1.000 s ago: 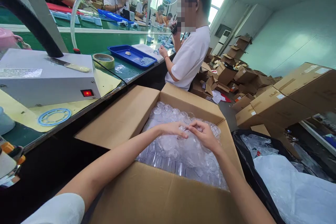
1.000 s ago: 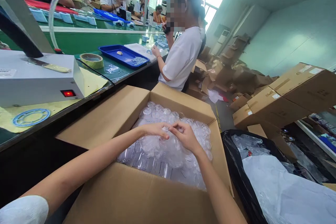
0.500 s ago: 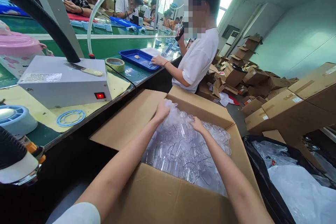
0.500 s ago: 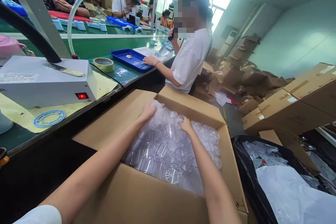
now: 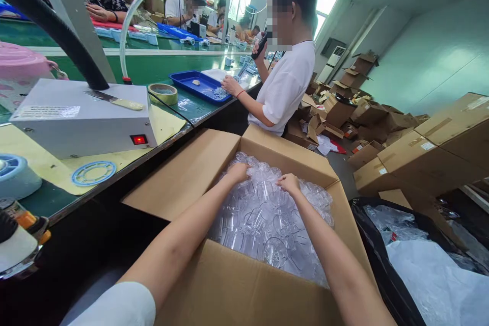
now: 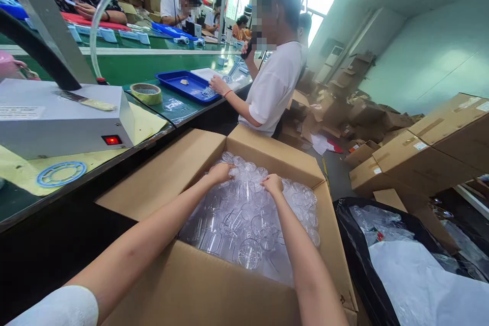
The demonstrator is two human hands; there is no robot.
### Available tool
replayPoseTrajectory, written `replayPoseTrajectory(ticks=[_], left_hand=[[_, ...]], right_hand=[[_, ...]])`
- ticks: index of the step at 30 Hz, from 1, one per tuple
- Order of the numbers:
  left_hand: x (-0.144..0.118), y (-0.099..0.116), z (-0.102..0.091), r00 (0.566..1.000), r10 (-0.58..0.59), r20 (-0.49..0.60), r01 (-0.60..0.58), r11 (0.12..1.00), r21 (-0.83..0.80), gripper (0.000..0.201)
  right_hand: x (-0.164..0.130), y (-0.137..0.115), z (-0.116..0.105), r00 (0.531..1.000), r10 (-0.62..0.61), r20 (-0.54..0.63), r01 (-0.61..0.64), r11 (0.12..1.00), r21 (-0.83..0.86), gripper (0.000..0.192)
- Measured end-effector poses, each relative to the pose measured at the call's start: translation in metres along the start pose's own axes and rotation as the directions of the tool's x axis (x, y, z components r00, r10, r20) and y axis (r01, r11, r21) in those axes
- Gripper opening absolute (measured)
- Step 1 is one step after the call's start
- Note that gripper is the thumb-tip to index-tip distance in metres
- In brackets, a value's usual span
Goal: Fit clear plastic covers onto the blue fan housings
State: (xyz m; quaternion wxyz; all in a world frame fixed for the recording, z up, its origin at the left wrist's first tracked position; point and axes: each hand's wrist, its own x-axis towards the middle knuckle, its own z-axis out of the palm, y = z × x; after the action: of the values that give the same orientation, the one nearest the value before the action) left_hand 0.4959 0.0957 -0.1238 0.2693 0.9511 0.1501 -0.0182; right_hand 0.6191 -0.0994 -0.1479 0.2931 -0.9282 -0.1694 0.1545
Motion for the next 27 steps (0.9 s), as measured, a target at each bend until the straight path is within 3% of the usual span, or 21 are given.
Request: replayPoseTrajectory(ticks=[7,12,17,21,27], left_hand=[[0.005,0.005,0.002,0.999,0.027,0.041,-0.033,0.984,0.175,0.036],[0.004,0.009,0.002,0.990,0.124,0.064,-0.136,0.966,0.220,0.034],[0.000,0.010,0.001,0.976,0.198,0.088,-0.214,0.949,0.232,0.033],[0.000,0.010,0.002,0.985,0.153,0.074,-0.166,0.956,0.240,0.033],[0.000,0.012,0.008,0.996,0.086,0.025,-0.089,0.983,0.161,0.030]], right_hand=[[-0.020,0.000,-0.026,0.967,-0.192,-0.168,0.195,0.981,0.003,0.021],[-0.017,-0.003,-0.046,0.941,-0.181,-0.287,0.211,0.974,0.077,0.023],[-0.022,0.000,-0.027,0.959,-0.139,-0.246,0.189,0.963,0.191,0.023],[-0.030,0.000,-0.006,0.967,-0.177,-0.184,0.225,0.933,0.282,0.027],[-0.031,-0.009,-0.001,0.961,-0.249,-0.117,0.274,0.903,0.332,0.030]])
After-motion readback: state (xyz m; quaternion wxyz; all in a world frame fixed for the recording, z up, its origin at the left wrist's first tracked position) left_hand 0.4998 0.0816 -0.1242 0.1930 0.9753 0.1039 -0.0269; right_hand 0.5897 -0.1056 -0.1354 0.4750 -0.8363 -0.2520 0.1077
